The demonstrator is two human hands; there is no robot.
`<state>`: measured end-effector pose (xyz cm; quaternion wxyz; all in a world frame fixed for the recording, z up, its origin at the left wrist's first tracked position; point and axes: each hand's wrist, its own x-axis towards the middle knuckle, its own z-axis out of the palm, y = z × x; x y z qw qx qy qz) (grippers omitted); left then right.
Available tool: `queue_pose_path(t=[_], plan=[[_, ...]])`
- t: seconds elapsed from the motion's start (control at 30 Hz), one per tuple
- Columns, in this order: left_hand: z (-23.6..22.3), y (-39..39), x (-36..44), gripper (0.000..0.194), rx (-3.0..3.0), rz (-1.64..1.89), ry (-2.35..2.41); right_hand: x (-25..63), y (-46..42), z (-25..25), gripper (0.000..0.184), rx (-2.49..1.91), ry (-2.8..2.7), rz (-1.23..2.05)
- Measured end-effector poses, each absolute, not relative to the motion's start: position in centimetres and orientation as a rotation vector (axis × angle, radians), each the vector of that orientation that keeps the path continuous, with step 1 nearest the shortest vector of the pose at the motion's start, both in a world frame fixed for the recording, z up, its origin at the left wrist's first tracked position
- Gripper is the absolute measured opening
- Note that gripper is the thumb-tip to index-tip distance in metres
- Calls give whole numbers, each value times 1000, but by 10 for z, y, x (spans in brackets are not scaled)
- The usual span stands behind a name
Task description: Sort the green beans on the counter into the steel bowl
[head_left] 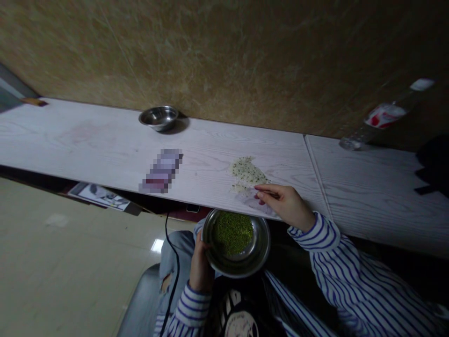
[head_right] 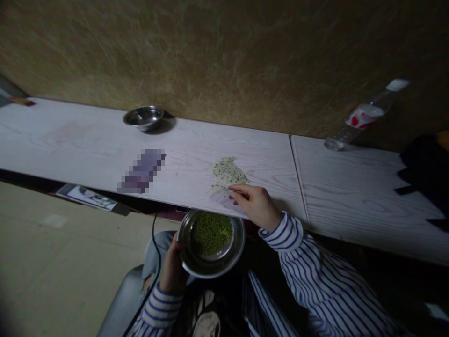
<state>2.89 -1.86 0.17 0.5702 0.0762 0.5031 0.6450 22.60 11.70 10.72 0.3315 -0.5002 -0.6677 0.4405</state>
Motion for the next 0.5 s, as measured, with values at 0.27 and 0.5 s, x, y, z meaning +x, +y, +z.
queue_pose_path(t=[0.27, 0.5], plan=[[-7, -29, 20, 29, 228, 1528, 1174, 262, 130, 112, 41, -1313, -1573, 1067], [-9, -26, 20, 38, 235, 1568, 1185, 272, 133, 108, 33, -1385, -1695, 989]])
